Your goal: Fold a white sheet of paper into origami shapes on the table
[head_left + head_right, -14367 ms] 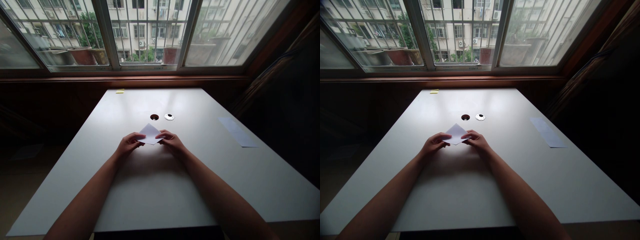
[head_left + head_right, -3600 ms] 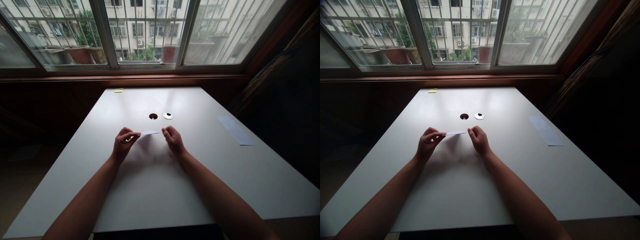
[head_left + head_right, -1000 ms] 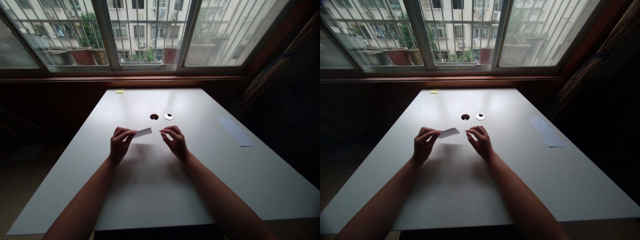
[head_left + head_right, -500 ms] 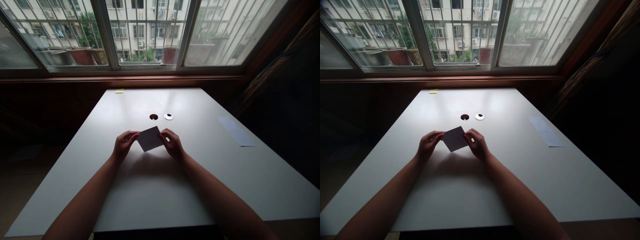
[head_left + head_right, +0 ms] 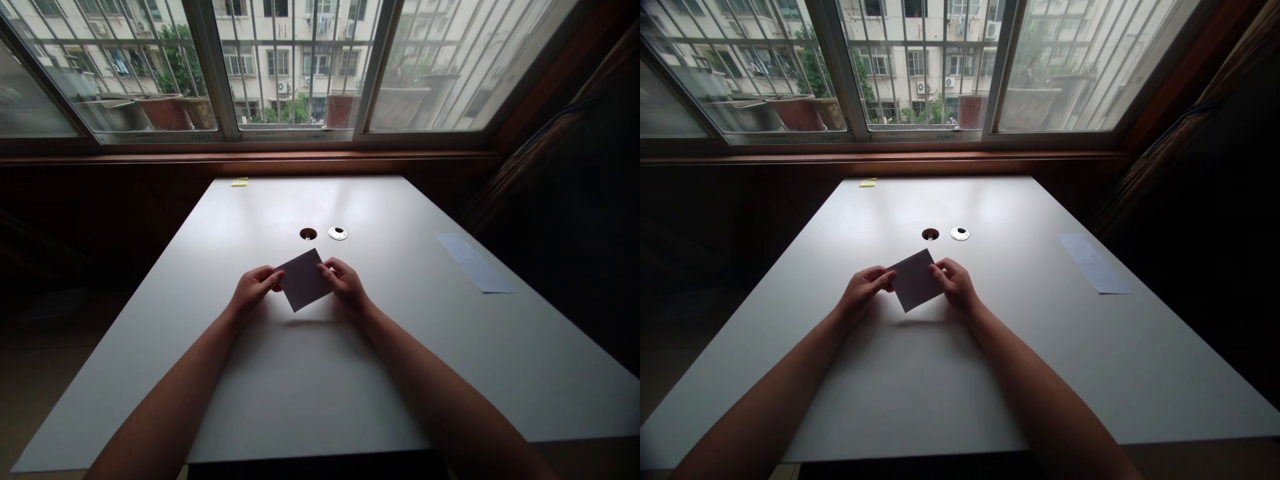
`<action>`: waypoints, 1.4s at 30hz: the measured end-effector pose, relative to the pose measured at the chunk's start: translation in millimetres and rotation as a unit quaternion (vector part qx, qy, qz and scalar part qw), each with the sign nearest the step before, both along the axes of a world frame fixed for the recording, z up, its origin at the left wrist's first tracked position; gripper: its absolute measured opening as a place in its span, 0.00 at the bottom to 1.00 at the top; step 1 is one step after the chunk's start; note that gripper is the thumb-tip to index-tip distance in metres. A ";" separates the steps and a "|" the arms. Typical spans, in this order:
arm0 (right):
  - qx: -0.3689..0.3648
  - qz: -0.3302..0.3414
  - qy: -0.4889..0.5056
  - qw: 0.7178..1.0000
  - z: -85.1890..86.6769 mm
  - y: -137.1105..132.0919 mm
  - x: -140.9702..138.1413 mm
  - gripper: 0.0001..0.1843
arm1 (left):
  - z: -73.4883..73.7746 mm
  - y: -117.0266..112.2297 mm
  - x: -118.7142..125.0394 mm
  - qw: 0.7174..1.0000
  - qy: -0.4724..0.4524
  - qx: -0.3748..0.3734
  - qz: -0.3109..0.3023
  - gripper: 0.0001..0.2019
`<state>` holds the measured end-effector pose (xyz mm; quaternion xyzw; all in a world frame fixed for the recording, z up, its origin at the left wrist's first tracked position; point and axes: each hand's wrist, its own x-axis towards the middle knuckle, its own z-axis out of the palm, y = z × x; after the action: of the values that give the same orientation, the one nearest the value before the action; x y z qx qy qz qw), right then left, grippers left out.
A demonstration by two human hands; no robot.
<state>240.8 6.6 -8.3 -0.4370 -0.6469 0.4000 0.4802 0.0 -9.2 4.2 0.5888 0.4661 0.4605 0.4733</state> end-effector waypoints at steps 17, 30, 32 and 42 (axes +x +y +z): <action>-0.064 0.014 0.025 0.998 0.7 -1.2 -2.3 0.21 | -0.5 2.3 0.1 0.998 -0.061 -0.015 0.008 0.18; -0.093 0.021 0.064 0.993 -0.1 0.0 -1.1 0.22 | -3.2 -0.5 2.4 0.996 0.000 -0.063 -0.057 0.16; -0.095 0.022 0.060 0.993 -0.8 0.1 -1.3 0.21 | -3.1 0.1 2.1 0.996 -0.016 -0.067 -0.049 0.17; -0.062 0.024 0.019 0.998 2.1 -0.5 -0.1 0.21 | -8.4 4.8 2.6 0.991 -0.113 -0.072 -0.008 0.17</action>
<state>240.8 6.1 -6.2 -0.4430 -0.6216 0.4592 0.4545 2.7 -4.4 -4.2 0.5007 0.4367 0.4854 0.5683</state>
